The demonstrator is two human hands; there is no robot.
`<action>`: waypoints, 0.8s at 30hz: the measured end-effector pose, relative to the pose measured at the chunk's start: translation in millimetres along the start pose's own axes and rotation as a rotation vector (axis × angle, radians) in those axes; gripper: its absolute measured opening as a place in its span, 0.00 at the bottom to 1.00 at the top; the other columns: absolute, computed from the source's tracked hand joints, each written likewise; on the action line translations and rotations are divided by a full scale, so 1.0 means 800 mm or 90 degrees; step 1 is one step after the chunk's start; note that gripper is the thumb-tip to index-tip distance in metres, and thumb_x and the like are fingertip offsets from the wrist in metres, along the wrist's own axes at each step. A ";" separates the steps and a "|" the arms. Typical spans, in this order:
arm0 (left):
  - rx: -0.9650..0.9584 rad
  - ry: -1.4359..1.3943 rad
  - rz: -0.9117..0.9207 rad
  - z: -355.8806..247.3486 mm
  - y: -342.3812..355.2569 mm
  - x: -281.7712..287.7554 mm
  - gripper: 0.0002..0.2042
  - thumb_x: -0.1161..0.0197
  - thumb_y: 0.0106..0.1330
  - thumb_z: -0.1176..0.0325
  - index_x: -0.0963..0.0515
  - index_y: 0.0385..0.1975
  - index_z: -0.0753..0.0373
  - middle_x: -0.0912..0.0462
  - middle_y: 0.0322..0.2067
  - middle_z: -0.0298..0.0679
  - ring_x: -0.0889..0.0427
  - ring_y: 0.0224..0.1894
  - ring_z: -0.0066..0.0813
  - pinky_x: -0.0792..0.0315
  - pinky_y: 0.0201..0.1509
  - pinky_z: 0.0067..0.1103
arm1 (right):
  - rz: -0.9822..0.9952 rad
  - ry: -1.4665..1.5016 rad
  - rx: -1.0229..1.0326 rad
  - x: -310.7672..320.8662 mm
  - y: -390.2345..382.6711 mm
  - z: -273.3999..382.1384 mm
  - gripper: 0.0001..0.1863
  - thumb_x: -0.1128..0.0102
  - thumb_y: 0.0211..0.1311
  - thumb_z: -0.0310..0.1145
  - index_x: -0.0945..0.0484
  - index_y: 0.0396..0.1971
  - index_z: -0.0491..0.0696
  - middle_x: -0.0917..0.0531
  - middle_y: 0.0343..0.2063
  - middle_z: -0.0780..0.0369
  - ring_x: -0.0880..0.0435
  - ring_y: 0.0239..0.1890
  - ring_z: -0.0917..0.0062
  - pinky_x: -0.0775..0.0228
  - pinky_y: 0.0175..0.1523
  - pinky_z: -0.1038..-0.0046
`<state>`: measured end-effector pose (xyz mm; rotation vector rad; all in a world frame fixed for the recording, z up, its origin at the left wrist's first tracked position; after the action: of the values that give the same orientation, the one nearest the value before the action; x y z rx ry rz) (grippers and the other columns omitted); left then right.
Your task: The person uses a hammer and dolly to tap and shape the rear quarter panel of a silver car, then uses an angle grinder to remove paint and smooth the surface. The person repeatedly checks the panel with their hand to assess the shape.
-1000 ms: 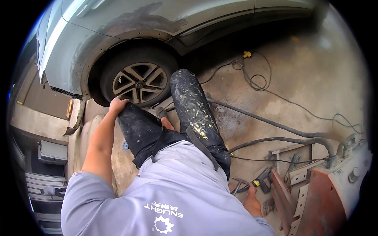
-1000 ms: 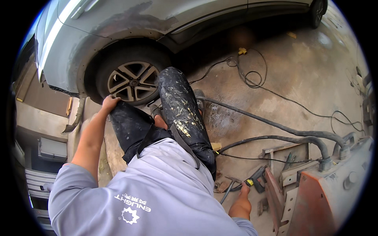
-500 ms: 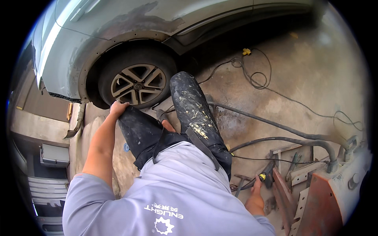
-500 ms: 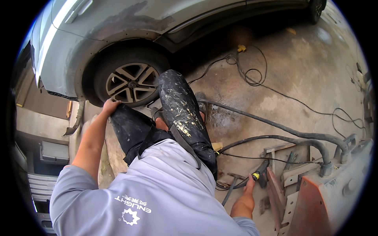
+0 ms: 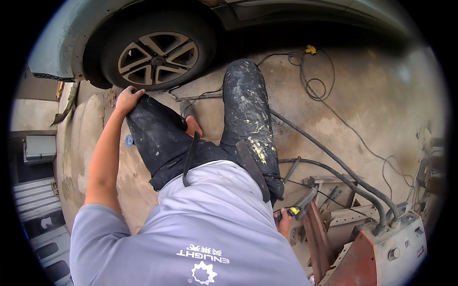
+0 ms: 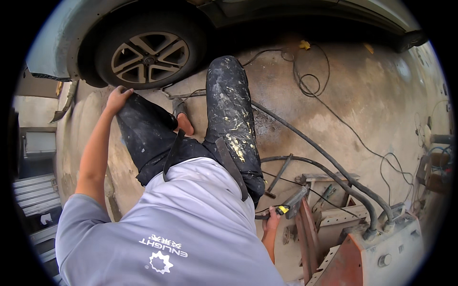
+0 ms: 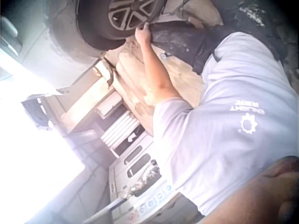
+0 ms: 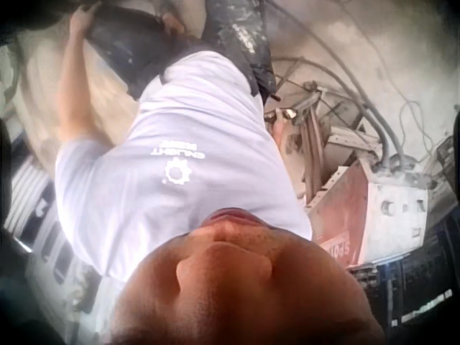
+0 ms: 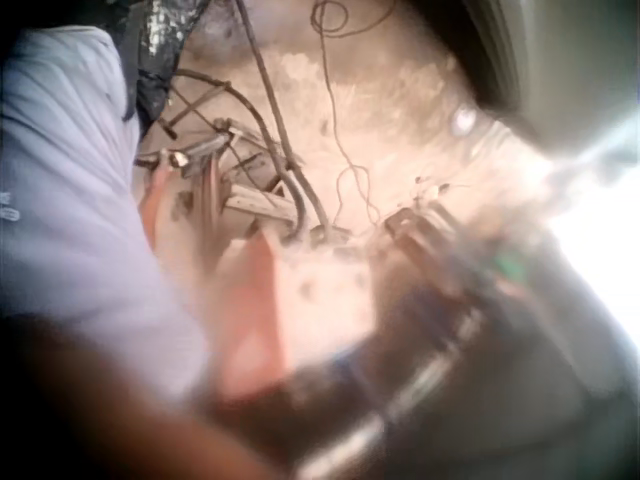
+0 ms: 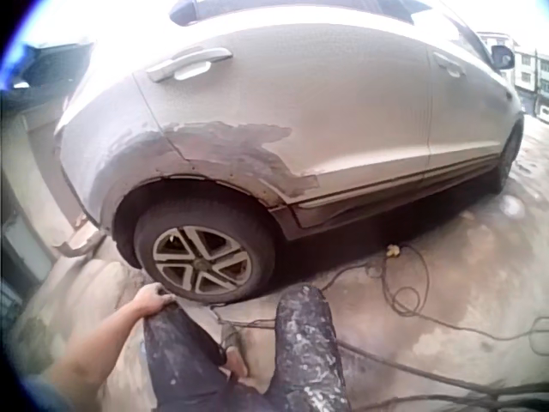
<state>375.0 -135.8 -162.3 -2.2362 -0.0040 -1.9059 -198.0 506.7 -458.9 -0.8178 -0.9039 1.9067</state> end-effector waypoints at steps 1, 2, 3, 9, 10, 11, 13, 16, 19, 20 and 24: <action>-0.005 -0.012 0.000 0.004 0.005 -0.005 0.31 0.32 0.65 0.42 0.16 0.47 0.70 0.12 0.44 0.59 0.14 0.52 0.56 0.24 0.59 0.39 | 0.045 0.014 0.014 -0.019 -0.010 0.014 0.08 0.35 0.68 0.27 0.26 0.40 0.49 0.25 0.27 0.67 0.23 0.29 0.77 0.26 0.33 0.69; -0.014 -0.024 -0.001 0.005 0.012 -0.011 0.31 0.32 0.65 0.42 0.16 0.47 0.70 0.12 0.44 0.59 0.14 0.52 0.56 0.24 0.59 0.39 | 0.086 0.041 0.039 -0.055 -0.029 0.042 0.08 0.35 0.68 0.27 0.26 0.41 0.49 0.25 0.29 0.67 0.23 0.31 0.77 0.26 0.34 0.69; -0.007 -0.023 0.013 0.008 0.012 -0.019 0.30 0.34 0.66 0.42 0.15 0.47 0.69 0.12 0.45 0.59 0.14 0.53 0.56 0.24 0.59 0.40 | 0.124 0.059 0.061 -0.106 -0.058 0.080 0.09 0.35 0.68 0.28 0.26 0.42 0.48 0.25 0.31 0.67 0.23 0.33 0.77 0.26 0.35 0.69; 0.053 -0.042 0.005 0.028 0.022 -0.043 0.28 0.35 0.68 0.42 0.15 0.47 0.67 0.12 0.44 0.58 0.15 0.53 0.58 0.24 0.58 0.41 | 0.422 -0.139 0.186 -0.285 -0.122 0.219 0.36 0.19 0.55 0.55 0.23 0.54 0.47 0.21 0.41 0.63 0.21 0.41 0.71 0.23 0.45 0.62; 0.055 -0.045 0.004 0.027 0.023 -0.043 0.28 0.35 0.68 0.43 0.15 0.47 0.67 0.12 0.44 0.58 0.15 0.53 0.58 0.24 0.58 0.41 | 0.462 -0.236 0.191 -0.302 -0.119 0.228 0.41 0.16 0.50 0.58 0.22 0.56 0.47 0.18 0.43 0.61 0.19 0.44 0.69 0.22 0.48 0.60; 0.038 -0.065 -0.010 0.027 0.022 -0.040 0.27 0.36 0.68 0.43 0.15 0.46 0.67 0.13 0.45 0.58 0.16 0.52 0.59 0.24 0.57 0.42 | 0.380 -0.398 0.267 -0.285 -0.096 0.231 0.43 0.12 0.42 0.59 0.18 0.54 0.46 0.15 0.45 0.60 0.16 0.48 0.65 0.21 0.53 0.59; 0.029 -0.075 -0.044 0.036 0.022 -0.042 0.27 0.36 0.68 0.44 0.15 0.46 0.67 0.13 0.45 0.58 0.16 0.53 0.59 0.24 0.57 0.42 | 0.376 -0.634 0.536 -0.395 -0.130 0.256 0.39 0.11 0.42 0.56 0.15 0.49 0.46 0.13 0.44 0.60 0.14 0.48 0.65 0.21 0.55 0.61; 0.037 -0.103 -0.053 0.052 0.018 -0.055 0.27 0.36 0.68 0.45 0.15 0.46 0.67 0.14 0.45 0.57 0.17 0.53 0.58 0.25 0.57 0.43 | 0.436 -1.033 0.746 -0.529 -0.143 0.226 0.32 0.14 0.45 0.50 0.13 0.48 0.47 0.10 0.42 0.58 0.11 0.44 0.65 0.20 0.53 0.64; 0.065 -0.179 -0.084 0.082 0.004 -0.052 0.25 0.34 0.68 0.47 0.15 0.47 0.66 0.13 0.46 0.56 0.16 0.53 0.57 0.25 0.58 0.39 | 0.521 -1.052 0.618 -0.597 -0.145 0.209 0.25 0.18 0.47 0.44 0.12 0.46 0.48 0.10 0.42 0.58 0.11 0.45 0.63 0.20 0.54 0.63; 0.080 -0.252 -0.086 0.096 0.003 -0.057 0.24 0.34 0.69 0.49 0.15 0.47 0.68 0.12 0.46 0.55 0.15 0.52 0.53 0.25 0.59 0.37 | 0.522 -1.077 0.649 -0.607 -0.142 0.199 0.26 0.19 0.47 0.44 0.12 0.47 0.48 0.11 0.43 0.58 0.12 0.46 0.62 0.21 0.55 0.62; 0.279 -0.749 -0.152 0.226 -0.033 -0.164 0.22 0.34 0.71 0.49 0.15 0.41 0.68 0.12 0.38 0.49 0.15 0.44 0.38 0.24 0.53 0.33 | 0.442 -1.260 0.649 -0.610 -0.145 0.196 0.39 0.17 0.45 0.47 0.18 0.57 0.44 0.15 0.55 0.52 0.19 0.60 0.53 0.32 0.68 0.56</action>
<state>525.9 -65.1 -313.0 -2.6830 -0.7783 -0.3221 -69.5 75.9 -187.0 1.9336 -0.2820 2.9368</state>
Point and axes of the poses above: each hand's wrist, its own y-axis towards the middle knuckle, its own x-axis out of the back of the hand, z = x × y, the point moved 6 cm from there along y, towards the middle knuckle
